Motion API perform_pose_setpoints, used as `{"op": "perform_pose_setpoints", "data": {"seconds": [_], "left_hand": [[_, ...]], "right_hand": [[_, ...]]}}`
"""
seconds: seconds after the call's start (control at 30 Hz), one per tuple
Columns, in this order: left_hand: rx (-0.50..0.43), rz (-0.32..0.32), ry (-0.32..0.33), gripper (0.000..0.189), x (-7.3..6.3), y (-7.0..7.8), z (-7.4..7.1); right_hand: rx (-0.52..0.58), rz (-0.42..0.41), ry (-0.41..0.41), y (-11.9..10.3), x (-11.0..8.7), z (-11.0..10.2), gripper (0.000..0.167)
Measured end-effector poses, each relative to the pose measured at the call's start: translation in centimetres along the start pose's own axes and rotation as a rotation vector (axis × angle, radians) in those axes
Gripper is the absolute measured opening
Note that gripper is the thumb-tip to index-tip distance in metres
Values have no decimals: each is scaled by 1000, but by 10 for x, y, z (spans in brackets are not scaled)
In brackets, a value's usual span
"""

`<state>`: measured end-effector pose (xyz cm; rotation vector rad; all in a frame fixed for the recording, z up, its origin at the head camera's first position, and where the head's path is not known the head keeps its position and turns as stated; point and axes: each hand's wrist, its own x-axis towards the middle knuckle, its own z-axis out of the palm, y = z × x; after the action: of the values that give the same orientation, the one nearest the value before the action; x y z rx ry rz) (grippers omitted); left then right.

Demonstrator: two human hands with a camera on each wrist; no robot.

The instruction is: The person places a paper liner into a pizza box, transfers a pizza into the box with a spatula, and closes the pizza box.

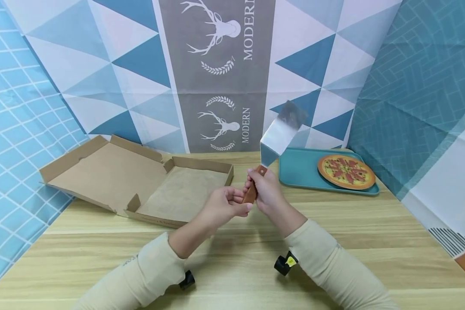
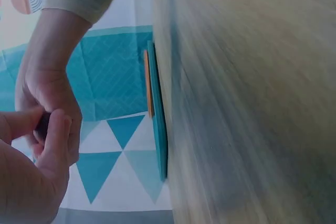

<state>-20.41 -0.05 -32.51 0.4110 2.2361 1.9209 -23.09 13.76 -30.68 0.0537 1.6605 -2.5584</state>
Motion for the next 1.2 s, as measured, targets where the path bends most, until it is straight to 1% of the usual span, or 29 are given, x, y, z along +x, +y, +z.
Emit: {"op": "perform_pose_setpoints", "data": {"seconds": [0.07,0.13,0.2,0.27,0.33,0.47,0.53,0.63,0.77,0.83,0.9,1.0,1.07,1.2], "left_hand": [[33,7,-51,23,-1,-2,3],[54,5,-109,24,-2,-4,4],[61,-1,-159,26,-3,-6,6],[60,-8,-180,27,-4,-8,6],[74,-10,-186,27,-4,-10,7],[128,-10,-171,26,-3,-10,7],[154,-20,-162,25,-3,-9,8],[180,-31,-149,25,-1,-7,9],[201,-24,-146,25,1,-8,11],[202,-16,-149,25,2,-9,12],[207,-12,-151,25,3,-10,12],[216,-9,-151,24,4,-11,13],[234,-6,-150,24,4,-11,14],[264,-3,-146,24,6,-11,14]], "right_hand": [[-82,8,-5,-3,1,-5,8],[-187,6,-9,-6,2,-13,10],[-317,-12,-8,-8,3,-22,12],[-466,-40,-3,-10,5,-33,14],[-620,-72,2,-13,7,-44,15],[-885,-120,5,-23,10,-66,18],[-1014,-139,16,-28,10,-76,23],[-1179,-159,29,-37,7,-89,27],[-1352,-187,10,-49,2,-103,16],[-1449,-205,-10,-56,0,-110,15],[-1558,-230,-39,-64,-2,-115,23],[-1667,-235,-100,-75,-6,-123,35],[-1716,-217,-150,-82,-8,-127,42],[-1790,-166,-271,-97,-14,-136,43]]}}
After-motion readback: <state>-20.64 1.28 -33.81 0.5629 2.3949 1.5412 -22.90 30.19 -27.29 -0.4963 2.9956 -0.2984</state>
